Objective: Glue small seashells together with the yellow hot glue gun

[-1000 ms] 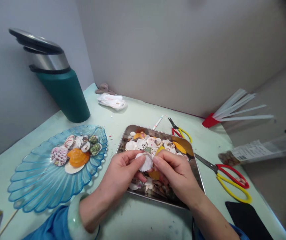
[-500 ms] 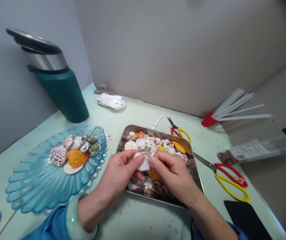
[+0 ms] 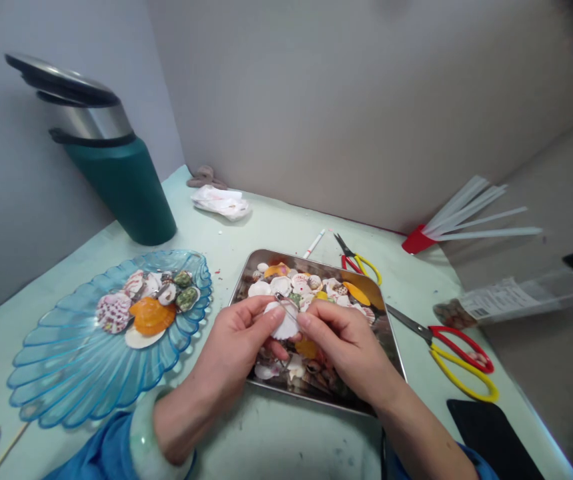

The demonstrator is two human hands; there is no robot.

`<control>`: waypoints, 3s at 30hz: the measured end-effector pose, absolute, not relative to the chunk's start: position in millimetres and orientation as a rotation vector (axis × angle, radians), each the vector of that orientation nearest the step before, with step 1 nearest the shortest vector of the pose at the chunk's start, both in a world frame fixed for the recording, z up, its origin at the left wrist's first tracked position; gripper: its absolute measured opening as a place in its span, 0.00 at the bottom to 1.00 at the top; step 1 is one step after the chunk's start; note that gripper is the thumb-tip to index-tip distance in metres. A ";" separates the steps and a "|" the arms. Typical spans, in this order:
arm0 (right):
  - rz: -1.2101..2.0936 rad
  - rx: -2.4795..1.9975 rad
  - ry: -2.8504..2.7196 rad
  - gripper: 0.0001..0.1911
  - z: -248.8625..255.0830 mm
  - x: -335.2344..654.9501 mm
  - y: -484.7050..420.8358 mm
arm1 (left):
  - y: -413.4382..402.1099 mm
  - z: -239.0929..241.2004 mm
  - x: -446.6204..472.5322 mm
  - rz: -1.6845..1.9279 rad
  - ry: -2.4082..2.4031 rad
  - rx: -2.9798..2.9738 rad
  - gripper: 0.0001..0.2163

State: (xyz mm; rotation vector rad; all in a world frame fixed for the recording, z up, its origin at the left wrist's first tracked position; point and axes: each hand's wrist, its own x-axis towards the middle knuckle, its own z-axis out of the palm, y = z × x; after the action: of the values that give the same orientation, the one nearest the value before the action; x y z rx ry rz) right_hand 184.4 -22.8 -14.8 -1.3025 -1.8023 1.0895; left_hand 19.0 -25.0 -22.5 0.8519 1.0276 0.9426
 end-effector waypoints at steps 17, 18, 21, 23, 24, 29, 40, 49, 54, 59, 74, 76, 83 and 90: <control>1.107 -1.336 -1.748 0.18 -20.0 184.9 -23.4 | -25.0 -19.1 18.7 0.938 1.025 0.877 0.11; 1.130 -1.327 -1.739 0.18 -20.1 184.6 -23.6 | -25.2 -19.1 18.9 0.946 1.018 0.865 0.11; 1.167 -1.294 -1.741 0.19 -19.9 183.5 -24.2 | -25.4 -19.1 19.6 0.984 0.985 0.805 0.10; 1.107 -1.286 -1.788 0.18 -19.5 182.8 -24.5 | -25.3 -19.2 19.8 0.989 0.978 0.790 0.10; 1.058 -1.284 -1.821 0.18 -19.2 182.5 -24.7 | -25.2 -19.3 19.7 0.980 0.981 0.797 0.09; 0.864 -1.281 -1.903 0.19 -18.6 181.5 -25.2 | -25.1 -20.1 18.7 0.928 0.954 0.836 0.10; 0.838 -1.258 -1.945 0.19 -15.9 180.9 -25.6 | -25.3 -20.0 18.7 0.911 0.963 0.854 0.12; 0.914 -1.243 -1.923 0.21 -14.9 181.8 -26.5 | -25.6 -20.6 18.3 0.917 0.950 0.863 0.10; 0.946 -1.237 -1.908 0.20 -14.8 180.5 -26.7 | -26.4 -20.3 18.7 0.926 0.958 0.866 0.10; 0.938 -1.231 -1.902 0.21 -16.6 180.4 -26.7 | -25.9 -20.3 19.3 0.936 0.990 0.861 0.12; 0.761 -1.254 -1.931 0.19 -19.6 179.1 -28.0 | -24.7 -24.3 19.0 0.943 0.930 0.865 0.11; 0.755 -1.223 -1.927 0.19 -19.7 178.9 -27.4 | -24.7 -24.0 19.3 0.966 0.903 0.826 0.10; 0.714 -1.245 -1.896 0.14 -22.3 176.9 -27.1 | -24.9 -27.1 20.5 1.013 0.854 0.770 0.09; 0.685 -1.242 -1.816 0.07 -23.3 178.4 -27.3 | -25.2 -22.1 20.4 1.008 0.914 0.748 0.09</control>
State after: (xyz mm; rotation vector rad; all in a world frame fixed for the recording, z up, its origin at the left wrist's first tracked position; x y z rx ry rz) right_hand 178.4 -27.3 -23.3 -1.2420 -1.8156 0.6845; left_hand 20.4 -25.2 -22.1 0.7478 0.9141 1.0080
